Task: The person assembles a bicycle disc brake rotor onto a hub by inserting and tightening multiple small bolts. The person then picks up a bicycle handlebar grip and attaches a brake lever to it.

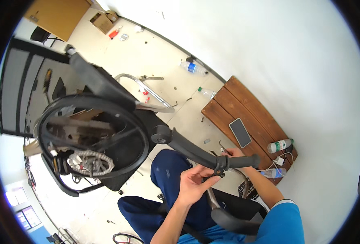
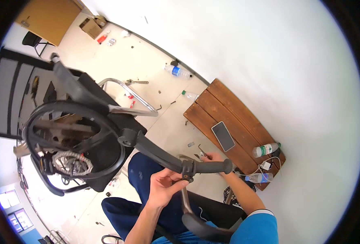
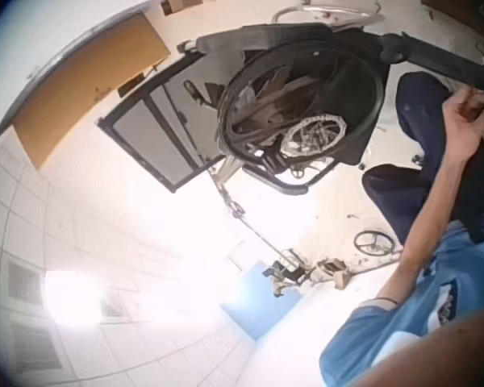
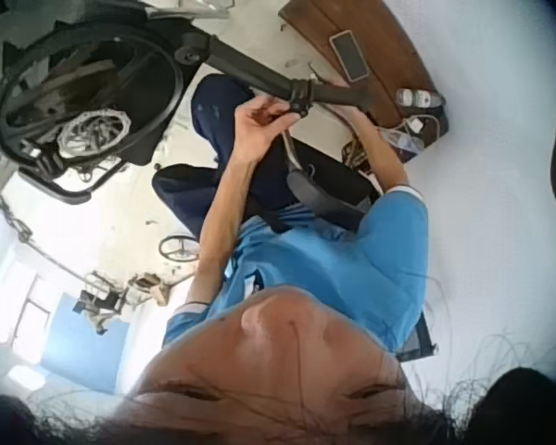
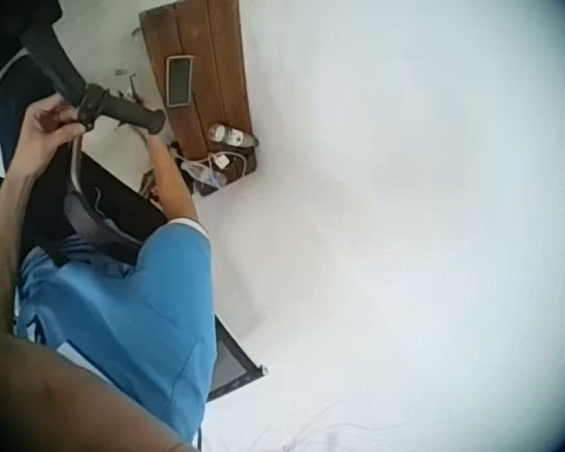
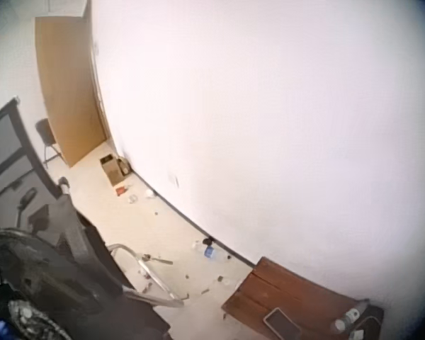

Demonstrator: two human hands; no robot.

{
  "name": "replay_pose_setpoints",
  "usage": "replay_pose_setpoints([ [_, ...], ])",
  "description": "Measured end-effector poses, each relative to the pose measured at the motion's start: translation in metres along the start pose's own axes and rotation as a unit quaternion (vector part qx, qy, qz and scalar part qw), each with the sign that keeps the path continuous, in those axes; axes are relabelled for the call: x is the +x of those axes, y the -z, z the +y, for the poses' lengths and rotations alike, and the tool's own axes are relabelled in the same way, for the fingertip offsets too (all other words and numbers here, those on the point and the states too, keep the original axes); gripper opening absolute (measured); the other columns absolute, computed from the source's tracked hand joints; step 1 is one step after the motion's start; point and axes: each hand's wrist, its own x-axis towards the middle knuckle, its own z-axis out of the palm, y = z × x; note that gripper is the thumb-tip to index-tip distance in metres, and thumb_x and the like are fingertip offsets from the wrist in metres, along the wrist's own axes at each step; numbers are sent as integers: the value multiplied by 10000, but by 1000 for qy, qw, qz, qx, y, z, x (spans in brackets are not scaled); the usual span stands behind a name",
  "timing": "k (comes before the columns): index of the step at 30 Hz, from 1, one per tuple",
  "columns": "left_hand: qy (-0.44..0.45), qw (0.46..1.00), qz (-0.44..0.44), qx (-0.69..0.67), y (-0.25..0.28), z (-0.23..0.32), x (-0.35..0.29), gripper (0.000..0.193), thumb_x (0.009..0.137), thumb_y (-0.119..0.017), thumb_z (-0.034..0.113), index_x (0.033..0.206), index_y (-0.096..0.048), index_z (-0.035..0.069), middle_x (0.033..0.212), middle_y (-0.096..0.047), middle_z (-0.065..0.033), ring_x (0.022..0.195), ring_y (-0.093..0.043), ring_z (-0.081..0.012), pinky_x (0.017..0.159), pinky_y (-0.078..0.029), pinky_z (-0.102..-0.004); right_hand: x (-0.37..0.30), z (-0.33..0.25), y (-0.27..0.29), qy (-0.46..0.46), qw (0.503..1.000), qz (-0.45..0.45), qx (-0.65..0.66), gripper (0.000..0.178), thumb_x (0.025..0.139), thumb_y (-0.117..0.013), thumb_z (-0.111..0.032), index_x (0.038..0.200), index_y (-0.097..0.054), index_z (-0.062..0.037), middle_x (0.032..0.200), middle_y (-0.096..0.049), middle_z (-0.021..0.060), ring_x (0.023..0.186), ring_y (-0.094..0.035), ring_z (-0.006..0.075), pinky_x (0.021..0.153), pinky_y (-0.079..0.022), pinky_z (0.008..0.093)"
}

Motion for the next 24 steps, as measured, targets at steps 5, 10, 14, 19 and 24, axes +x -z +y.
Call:
replay_pose_setpoints([
  [5, -108, 990, 9, -88, -8, 29, -73, 443, 779, -697, -202, 1194, -646, -57, 1130, -707, -124, 1046, -688, -217, 932, -552, -337, -89, -113, 32, 147, 984, -32, 97, 217, 961, -649, -199, 860, -680, -10, 697, -552, -60, 636, -485, 17, 528, -370, 229],
  [10, -209, 970, 90, -82, 5, 59, -141, 533, 789, -679, -197, 1291, -598, -39, 1291, -629, -123, 1071, -660, -197, 924, -544, -329, -181, -233, -1, 84, 977, -158, 113, 202, 977, -631, -184, 1083, -642, -12, 624, -444, -75, 524, -363, 15, 467, -251, 213],
  [14, -265, 951, 134, -80, 16, 68, -196, 520, 809, -676, -164, 1307, -587, -40, 1280, -628, -138, 1085, -659, -215, 936, -534, -324, -241, -279, -58, 150, 950, -270, 51, 174, 978, -631, -169, 1061, -586, -23, 617, -462, -54, 502, -371, 20, 457, -250, 204],
  [19, -329, 929, 157, -64, 16, 66, -243, 500, 839, -658, -124, 1322, -567, -35, 1264, -632, -146, 1116, -657, -258, 934, -547, -365, -281, -293, -118, 236, 921, -309, 11, 208, 945, -657, -139, 1079, -611, 13, 687, -573, -16, 573, -508, 40, 513, -373, 200],
  [24, -362, 919, 136, -78, 11, 60, -273, 482, 891, -646, -55, 1357, -524, -53, 1306, -612, -163, 1160, -638, -269, 999, -523, -382, -318, -294, -145, 375, 888, -254, -85, 180, 883, -712, -113, 978, -678, 35, 755, -658, 28, 669, -629, 76, 613, -475, 222],
])
